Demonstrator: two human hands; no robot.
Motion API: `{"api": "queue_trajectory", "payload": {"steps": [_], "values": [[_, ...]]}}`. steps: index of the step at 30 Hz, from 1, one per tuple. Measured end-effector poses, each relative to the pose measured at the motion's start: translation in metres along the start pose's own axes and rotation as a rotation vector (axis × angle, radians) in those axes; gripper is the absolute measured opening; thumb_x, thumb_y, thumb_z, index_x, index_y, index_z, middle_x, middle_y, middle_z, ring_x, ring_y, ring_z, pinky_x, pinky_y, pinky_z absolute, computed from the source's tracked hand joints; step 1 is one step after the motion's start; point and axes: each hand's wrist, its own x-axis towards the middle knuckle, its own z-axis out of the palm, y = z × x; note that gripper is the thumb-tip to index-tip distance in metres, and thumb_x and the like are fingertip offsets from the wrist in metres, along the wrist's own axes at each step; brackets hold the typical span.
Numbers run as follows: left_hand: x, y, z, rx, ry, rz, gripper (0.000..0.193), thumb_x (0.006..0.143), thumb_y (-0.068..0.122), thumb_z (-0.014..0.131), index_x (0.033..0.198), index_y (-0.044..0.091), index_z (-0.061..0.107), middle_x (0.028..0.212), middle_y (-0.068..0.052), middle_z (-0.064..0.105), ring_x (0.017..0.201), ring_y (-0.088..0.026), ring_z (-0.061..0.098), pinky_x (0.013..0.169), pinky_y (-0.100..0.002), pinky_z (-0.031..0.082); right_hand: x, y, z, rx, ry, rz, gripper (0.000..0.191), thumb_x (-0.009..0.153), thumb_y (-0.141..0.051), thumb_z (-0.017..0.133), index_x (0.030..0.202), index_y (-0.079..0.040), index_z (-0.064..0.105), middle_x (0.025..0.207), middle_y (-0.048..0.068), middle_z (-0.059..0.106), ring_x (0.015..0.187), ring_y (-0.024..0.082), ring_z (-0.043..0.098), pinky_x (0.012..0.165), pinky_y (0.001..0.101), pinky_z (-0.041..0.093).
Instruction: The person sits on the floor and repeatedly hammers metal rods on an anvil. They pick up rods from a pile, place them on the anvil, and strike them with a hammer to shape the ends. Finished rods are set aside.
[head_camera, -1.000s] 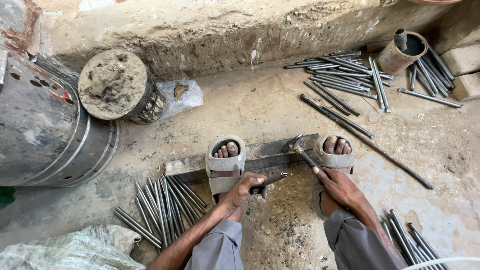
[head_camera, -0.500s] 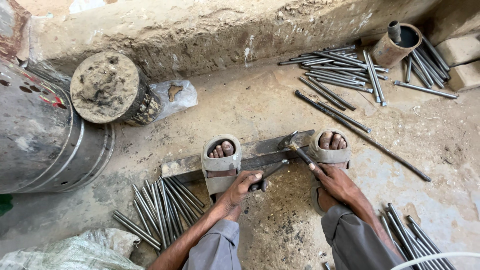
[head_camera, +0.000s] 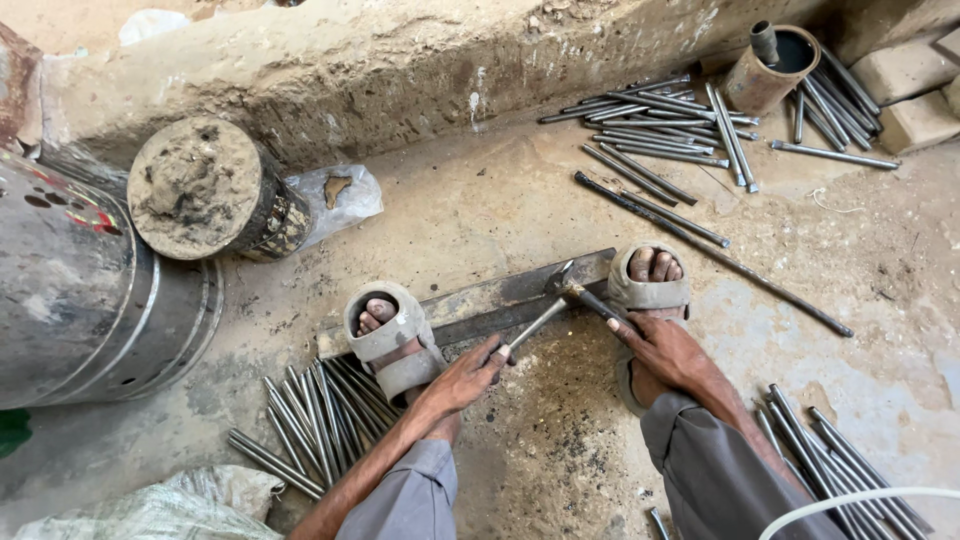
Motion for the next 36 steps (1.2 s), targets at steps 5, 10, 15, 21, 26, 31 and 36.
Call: {"api": "queue_trajectory", "payload": {"steps": [5,10,15,21,26,31,36], "values": [[-0.018,-0.001,-0.010,-0.115,-0.068,-0.107,0.079,0.098,0.058,0.042,0.157,0.007,0.038,0.161,-0.018,0.043,0.144,-0.035,0.046,0.117,-0.048,0.039,-0.010,0.001,-0.011,-0.048,-0.020,0.124,0.064,0.100,-0.060,0.040,0.133,-0.012,0.065,0.102,0.018,0.076,0.093,0.035,0.073,0.086,0.0488,0.058],[-0.024,0.001,-0.016,-0.145,-0.049,-0.107,0.079,0.100,0.056,0.049,0.160,0.006,0.036,0.150,-0.029,0.050,0.134,-0.045,0.047,0.108,-0.050,0.042,-0.018,0.006,-0.030,-0.036,0.128,0.047,0.060,0.101,-0.058,0.044,0.124,-0.007,0.068,0.106,0.020,0.073,0.100,0.041,0.068,0.090,0.0505,0.053],[-0.007,-0.004,-0.013,-0.091,0.111,0.102,0.084,0.112,0.060,0.048,0.162,-0.002,0.022,0.166,-0.026,0.029,0.150,-0.035,0.030,0.121,-0.042,0.029,-0.003,0.011,-0.035,0.135,0.247,0.028,0.056,0.102,-0.052,0.046,0.125,-0.005,0.068,0.112,0.024,0.073,0.105,0.043,0.068,0.093,0.0491,0.052],[-0.003,0.004,-0.005,-0.059,0.043,-0.152,0.081,0.101,0.058,0.041,0.158,0.001,0.037,0.157,-0.023,0.049,0.144,-0.032,0.050,0.122,-0.040,0.039,0.008,0.018,-0.033,0.150,0.249,0.043,0.058,0.106,-0.051,0.044,0.126,-0.003,0.069,0.107,0.026,0.074,0.098,0.041,0.070,0.089,0.0481,0.054],[0.000,0.011,-0.007,-0.114,-0.010,-0.263,0.074,0.105,0.050,0.032,0.162,0.008,0.013,0.171,-0.017,0.010,0.158,-0.031,0.010,0.128,-0.046,0.013,0.006,0.006,-0.049,0.066,0.024,0.202,0.065,0.098,-0.060,0.038,0.142,-0.018,0.061,0.084,0.016,0.074,0.068,0.030,0.067,0.064,0.0487,0.057],[0.003,0.017,-0.009,-0.053,-0.015,-0.252,0.073,0.105,0.050,0.032,0.162,0.007,0.016,0.170,-0.017,0.014,0.158,-0.031,0.013,0.129,-0.046,0.015,0.002,-0.008,-0.060,-0.027,-0.062,0.076,0.070,0.095,-0.065,0.035,0.141,-0.018,0.060,0.077,0.012,0.066,0.064,0.027,0.061,0.060,0.0491,0.055],[0.000,0.022,-0.006,-0.032,0.010,-0.296,0.075,0.102,0.050,0.037,0.162,0.008,0.017,0.170,-0.016,0.016,0.158,-0.032,0.016,0.128,-0.046,0.016,0.019,-0.014,-0.047,-0.077,-0.055,-0.055,0.073,0.097,-0.068,0.035,0.133,-0.012,0.065,0.080,0.013,0.067,0.073,0.027,0.066,0.072,0.0485,0.055]]}}
